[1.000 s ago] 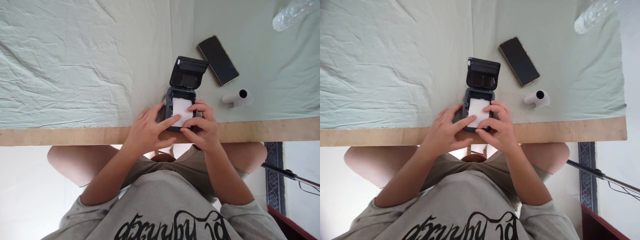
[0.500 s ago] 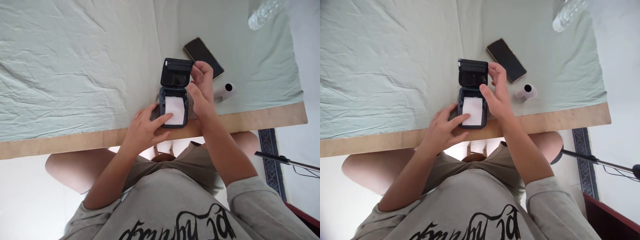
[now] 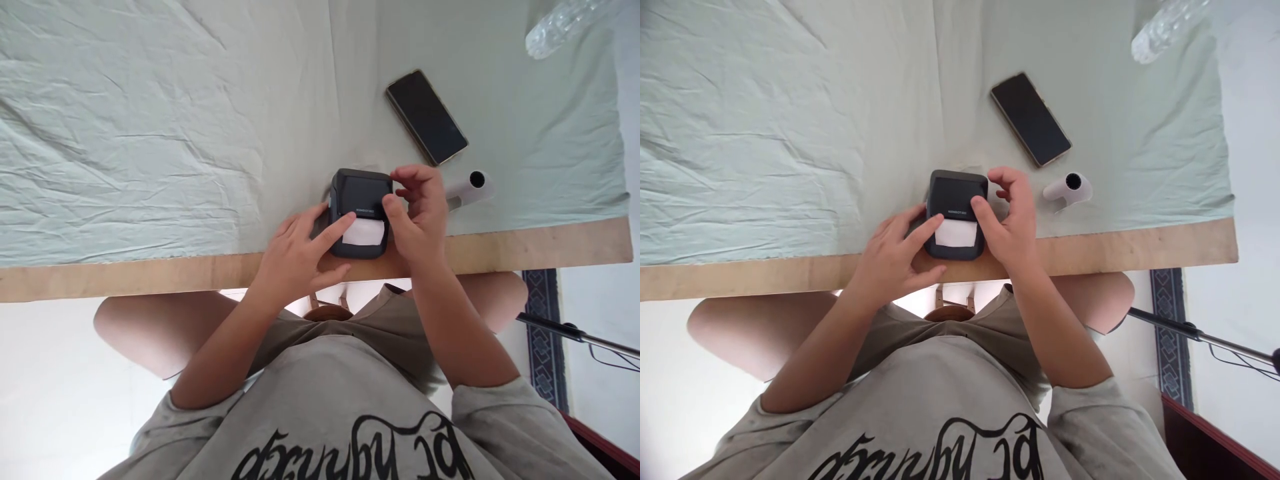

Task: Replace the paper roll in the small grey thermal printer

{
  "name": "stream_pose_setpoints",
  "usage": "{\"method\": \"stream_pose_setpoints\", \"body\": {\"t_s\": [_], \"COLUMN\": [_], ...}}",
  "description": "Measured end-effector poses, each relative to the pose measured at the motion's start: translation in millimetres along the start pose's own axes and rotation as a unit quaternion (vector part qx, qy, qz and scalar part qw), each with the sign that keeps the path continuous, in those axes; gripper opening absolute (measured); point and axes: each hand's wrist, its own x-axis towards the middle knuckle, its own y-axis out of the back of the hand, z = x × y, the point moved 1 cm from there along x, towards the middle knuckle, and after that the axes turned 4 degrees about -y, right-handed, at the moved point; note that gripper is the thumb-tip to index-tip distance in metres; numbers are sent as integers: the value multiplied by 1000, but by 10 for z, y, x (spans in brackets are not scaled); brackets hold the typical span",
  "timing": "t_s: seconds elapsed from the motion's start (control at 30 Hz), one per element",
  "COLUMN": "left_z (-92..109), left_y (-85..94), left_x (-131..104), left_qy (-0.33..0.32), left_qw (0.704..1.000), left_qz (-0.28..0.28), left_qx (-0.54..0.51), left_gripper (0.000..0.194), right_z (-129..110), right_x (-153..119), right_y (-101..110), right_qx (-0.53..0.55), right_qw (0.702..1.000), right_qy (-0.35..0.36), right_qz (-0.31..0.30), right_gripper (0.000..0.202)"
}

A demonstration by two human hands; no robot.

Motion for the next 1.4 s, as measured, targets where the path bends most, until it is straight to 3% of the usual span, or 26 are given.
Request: {"method": "stream_pose_setpoints", "body": {"t_s": [0.1, 0.27, 0.43, 0.53, 0.7, 1.4], "left_z": [12, 9, -13, -6, 7, 39], "left_y": [10, -1, -19, -17, -10, -28], "left_x": [11, 16, 6, 5, 4, 59], "left_qy": [19, 17, 13, 23, 23, 76], "left_qw": [1000, 1000, 1000, 1000, 1000, 997], "left_qz": [-7, 4, 14, 6, 8, -30], "left_qx": [0, 4, 10, 4, -7, -5], "left_gripper": [73, 64, 64, 64, 62, 76], "right_z": [44, -7, -30, -1, -4, 52], "right_x": [86, 115, 145, 114, 19, 63], "right_y": [-13, 54, 88, 66, 25, 28], "right_qx": [12, 21, 12, -1, -28, -23], "right_qw": [998, 990, 985, 987, 994, 995], "right_qy": [0, -25, -28, -4, 61, 69], "right_qz": [-58, -134, -172, -159, -87, -75], "right_gripper": [32, 30, 33, 34, 28, 27]}}
